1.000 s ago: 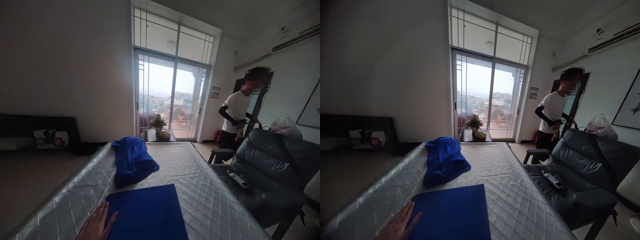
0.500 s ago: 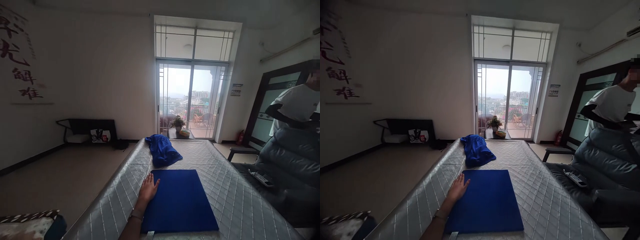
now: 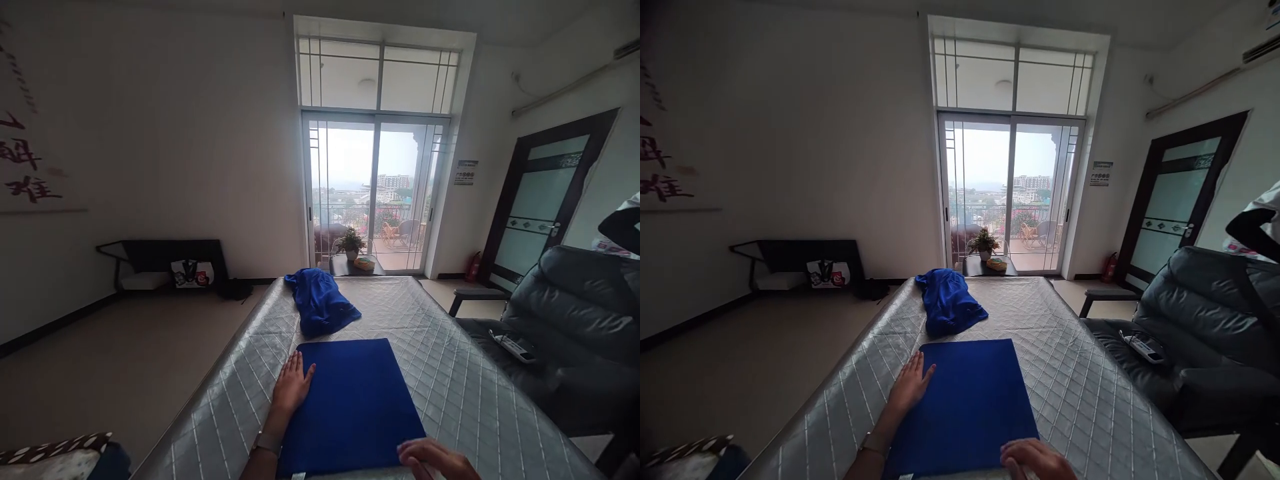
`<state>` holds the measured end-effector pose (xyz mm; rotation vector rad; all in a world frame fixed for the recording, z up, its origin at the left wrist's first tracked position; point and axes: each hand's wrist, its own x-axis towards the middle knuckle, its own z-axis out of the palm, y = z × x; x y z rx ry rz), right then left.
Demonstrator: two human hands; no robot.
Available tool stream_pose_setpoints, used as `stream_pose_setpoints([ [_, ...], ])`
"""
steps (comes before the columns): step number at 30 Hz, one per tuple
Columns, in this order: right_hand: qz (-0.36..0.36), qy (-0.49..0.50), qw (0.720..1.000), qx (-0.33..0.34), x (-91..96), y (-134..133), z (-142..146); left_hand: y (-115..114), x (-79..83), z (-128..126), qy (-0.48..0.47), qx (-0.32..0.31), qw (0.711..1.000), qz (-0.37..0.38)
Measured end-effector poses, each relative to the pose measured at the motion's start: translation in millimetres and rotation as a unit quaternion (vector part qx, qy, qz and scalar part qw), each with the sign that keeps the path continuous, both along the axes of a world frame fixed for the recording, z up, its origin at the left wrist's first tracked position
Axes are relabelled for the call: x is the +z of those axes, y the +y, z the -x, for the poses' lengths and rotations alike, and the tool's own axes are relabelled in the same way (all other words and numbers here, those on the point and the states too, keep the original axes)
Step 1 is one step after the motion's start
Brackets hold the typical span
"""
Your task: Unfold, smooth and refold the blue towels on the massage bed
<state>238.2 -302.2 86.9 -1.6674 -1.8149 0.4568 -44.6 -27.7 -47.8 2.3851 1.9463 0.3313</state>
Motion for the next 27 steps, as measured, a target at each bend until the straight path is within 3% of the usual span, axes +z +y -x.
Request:
stream_pose_setpoints([
  [3, 0.010, -0.007, 1.000, 0.003, 6.9, 67, -13, -1, -2.0, 1, 0.007, 0.008, 1.000, 0.008],
  [6, 0.006, -0.079, 0.996, -0.036, 2.5, 136, -18, -1, -4.1, 3, 0.004, 0.011, 1.000, 0.012],
  [9, 0.019, -0.157, 0.986, -0.056, -22.8, 187, -21, 0, -7.4, 5, -0.008, 0.005, 1.000, 0.005],
  [11, 0.046, -0.191, 0.978, -0.066, -47.1, 207, -22, -1, -9.2, 6, -0.012, 0.002, 1.000, 0.005],
  [14, 0.084, -0.218, 0.969, -0.086, -79.6, 219, -25, -4, -9.2, 7, -0.009, 0.004, 1.000, 0.006],
  [17, 0.097, -0.234, 0.964, -0.087, -94.6, 219, -29, -7, -5.9, 7, -0.007, 0.010, 1.000, 0.008],
  [27, 0.116, -0.236, 0.962, -0.080, -92.6, 217, -40, -11, 7.8, 9, 0.018, 0.003, 0.999, 0.036],
])
